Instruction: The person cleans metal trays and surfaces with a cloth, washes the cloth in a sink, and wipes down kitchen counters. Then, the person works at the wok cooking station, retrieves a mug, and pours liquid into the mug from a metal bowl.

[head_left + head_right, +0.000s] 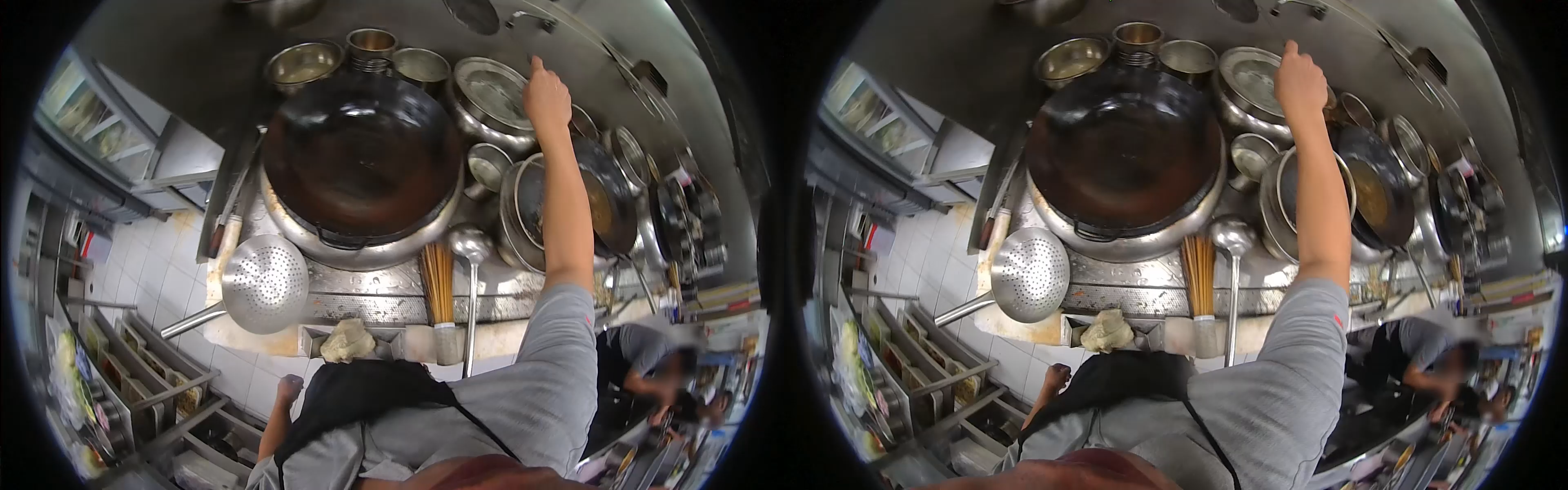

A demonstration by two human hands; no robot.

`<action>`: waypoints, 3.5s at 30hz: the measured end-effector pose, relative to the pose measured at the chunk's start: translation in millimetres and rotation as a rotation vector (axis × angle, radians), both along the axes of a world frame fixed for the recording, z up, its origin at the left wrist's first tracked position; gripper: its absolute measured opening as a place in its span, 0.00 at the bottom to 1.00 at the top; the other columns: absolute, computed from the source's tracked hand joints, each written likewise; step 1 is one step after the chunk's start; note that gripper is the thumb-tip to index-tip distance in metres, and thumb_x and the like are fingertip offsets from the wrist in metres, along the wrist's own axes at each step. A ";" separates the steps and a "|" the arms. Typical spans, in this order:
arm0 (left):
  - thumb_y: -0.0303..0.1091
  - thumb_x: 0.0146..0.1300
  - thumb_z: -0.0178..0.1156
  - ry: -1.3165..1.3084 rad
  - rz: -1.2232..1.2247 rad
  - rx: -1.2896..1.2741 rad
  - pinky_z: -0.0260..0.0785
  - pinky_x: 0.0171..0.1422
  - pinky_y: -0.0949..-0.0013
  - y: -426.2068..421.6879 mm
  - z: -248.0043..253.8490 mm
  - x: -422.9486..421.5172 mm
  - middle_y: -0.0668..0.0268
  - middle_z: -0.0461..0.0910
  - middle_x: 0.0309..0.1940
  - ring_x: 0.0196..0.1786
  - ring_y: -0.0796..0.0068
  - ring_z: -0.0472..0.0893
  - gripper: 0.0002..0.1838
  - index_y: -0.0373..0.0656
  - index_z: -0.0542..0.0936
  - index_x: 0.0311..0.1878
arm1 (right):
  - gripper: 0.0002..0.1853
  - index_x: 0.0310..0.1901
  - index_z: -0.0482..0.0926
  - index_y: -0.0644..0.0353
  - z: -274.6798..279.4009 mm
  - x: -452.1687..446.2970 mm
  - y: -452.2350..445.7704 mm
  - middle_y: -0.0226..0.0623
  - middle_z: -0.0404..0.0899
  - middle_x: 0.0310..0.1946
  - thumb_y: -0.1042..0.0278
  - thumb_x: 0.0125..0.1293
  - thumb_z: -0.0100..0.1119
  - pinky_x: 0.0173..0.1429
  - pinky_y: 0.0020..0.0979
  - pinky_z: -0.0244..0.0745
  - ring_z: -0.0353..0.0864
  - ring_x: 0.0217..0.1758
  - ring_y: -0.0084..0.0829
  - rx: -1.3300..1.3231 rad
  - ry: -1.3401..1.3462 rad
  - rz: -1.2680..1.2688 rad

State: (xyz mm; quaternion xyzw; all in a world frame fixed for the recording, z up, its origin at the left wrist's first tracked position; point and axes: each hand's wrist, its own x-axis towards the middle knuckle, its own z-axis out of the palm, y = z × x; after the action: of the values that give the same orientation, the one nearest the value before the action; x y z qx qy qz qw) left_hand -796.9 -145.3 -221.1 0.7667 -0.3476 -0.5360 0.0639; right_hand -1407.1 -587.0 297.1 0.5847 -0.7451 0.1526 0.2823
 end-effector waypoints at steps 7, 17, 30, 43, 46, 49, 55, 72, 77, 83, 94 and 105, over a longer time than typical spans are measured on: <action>0.35 0.57 0.58 -0.067 -0.097 -0.125 0.74 0.40 0.62 -54.5 -12.9 25.6 0.55 0.84 0.26 0.33 0.64 0.83 0.11 0.37 0.83 0.33 | 0.16 0.53 0.76 0.62 -74.5 -101.0 2.4 0.52 0.83 0.44 0.64 0.72 0.45 0.51 0.47 0.81 0.83 0.51 0.51 0.210 -0.168 -0.308; 0.32 0.59 0.56 -0.022 0.087 -0.121 0.70 0.31 0.66 -10.5 42.1 17.2 0.64 0.79 0.21 0.25 0.73 0.77 0.09 0.38 0.82 0.32 | 0.10 0.38 0.84 0.60 -137.3 -183.3 -101.1 0.46 0.83 0.36 0.71 0.61 0.53 0.36 0.40 0.77 0.83 0.36 0.43 0.479 -0.615 -0.265; 0.33 0.56 0.56 -0.075 -0.331 -0.269 0.74 0.42 0.61 -22.9 0.3 40.2 0.56 0.84 0.27 0.33 0.62 0.83 0.10 0.38 0.84 0.29 | 0.04 0.45 0.68 0.53 -160.8 -121.4 -8.2 0.29 0.69 0.18 0.72 0.71 0.45 0.12 0.18 0.48 0.57 0.12 0.16 0.104 -2.067 0.001; 0.33 0.54 0.57 -0.055 -0.248 -0.239 0.74 0.42 0.61 -69.5 9.3 19.5 0.54 0.84 0.28 0.36 0.59 0.84 0.10 0.38 0.83 0.31 | 0.15 0.52 0.70 0.63 -32.1 -40.8 -20.3 0.36 0.74 0.23 0.81 0.63 0.48 0.12 0.16 0.50 0.62 0.15 0.17 -0.013 -1.950 0.232; 0.36 0.53 0.58 -0.084 -0.144 -0.159 0.75 0.43 0.61 -38.9 6.3 21.4 0.55 0.85 0.28 0.36 0.61 0.84 0.12 0.38 0.84 0.31 | 0.28 0.66 0.65 0.62 15.8 -0.3 -55.5 0.40 0.78 0.25 0.82 0.61 0.48 0.16 0.22 0.58 0.69 0.18 0.22 -0.157 -1.574 0.343; 0.36 0.52 0.59 -0.098 0.003 -0.086 0.74 0.42 0.62 -9.1 10.0 24.0 0.55 0.84 0.26 0.33 0.63 0.84 0.12 0.37 0.84 0.31 | 0.28 0.68 0.66 0.55 30.2 10.7 -114.6 0.49 0.81 0.31 0.78 0.64 0.46 0.32 0.35 0.76 0.82 0.34 0.38 -0.340 -0.706 0.261; 0.32 0.57 0.60 -0.060 0.028 -0.100 0.72 0.32 0.67 21.6 29.3 10.0 0.60 0.83 0.23 0.25 0.72 0.80 0.10 0.34 0.84 0.33 | 0.18 0.60 0.71 0.56 22.2 38.9 -168.0 0.58 0.81 0.43 0.68 0.70 0.47 0.52 0.46 0.80 0.83 0.50 0.53 -0.127 -0.187 -0.001; 0.40 0.61 0.54 0.034 -0.227 -0.168 0.66 0.22 0.73 -59.9 -2.5 26.8 0.66 0.79 0.23 0.21 0.79 0.74 0.13 0.41 0.81 0.37 | 0.16 0.52 0.78 0.64 -59.3 -84.0 -4.5 0.51 0.84 0.44 0.67 0.71 0.46 0.51 0.45 0.82 0.85 0.49 0.49 0.266 -0.067 -0.266; 0.35 0.56 0.57 0.001 0.025 -0.180 0.71 0.34 0.66 -39.9 35.0 12.2 0.60 0.82 0.23 0.27 0.71 0.80 0.11 0.37 0.83 0.31 | 0.14 0.50 0.82 0.58 -96.9 -115.0 -45.2 0.44 0.83 0.47 0.69 0.67 0.48 0.50 0.42 0.80 0.83 0.51 0.45 0.445 -0.229 -0.302; 0.32 0.57 0.55 -0.038 0.045 -0.040 0.67 0.22 0.68 15.3 71.4 9.4 0.63 0.81 0.21 0.20 0.75 0.76 0.10 0.36 0.82 0.32 | 0.09 0.25 0.74 0.57 -106.3 -205.4 -113.3 0.33 0.72 0.16 0.72 0.64 0.50 0.14 0.28 0.55 0.62 0.13 0.21 0.888 -1.028 -0.334; 0.39 0.62 0.55 -0.003 -0.139 -0.255 0.70 0.29 0.66 -33.5 -2.6 35.4 0.61 0.81 0.22 0.24 0.70 0.78 0.14 0.38 0.82 0.30 | 0.07 0.46 0.69 0.54 -147.6 -122.0 -1.1 0.31 0.68 0.20 0.75 0.71 0.41 0.12 0.17 0.46 0.57 0.13 0.15 0.113 -2.109 0.024; 0.38 0.57 0.57 -0.157 -0.234 -0.192 0.75 0.46 0.57 -72.3 9.3 6.2 0.52 0.84 0.29 0.38 0.54 0.84 0.13 0.38 0.84 0.30 | 0.17 0.55 0.68 0.60 -43.2 -48.8 -31.2 0.34 0.72 0.22 0.82 0.65 0.47 0.12 0.16 0.50 0.61 0.14 0.16 0.118 -2.082 0.283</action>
State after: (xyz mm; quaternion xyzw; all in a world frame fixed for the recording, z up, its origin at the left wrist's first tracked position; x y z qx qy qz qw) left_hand -790.7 -217.6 -211.8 0.7510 -0.4880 -0.4424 0.0463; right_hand -1455.9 -618.2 253.9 0.2596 -0.5510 0.5746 -0.5466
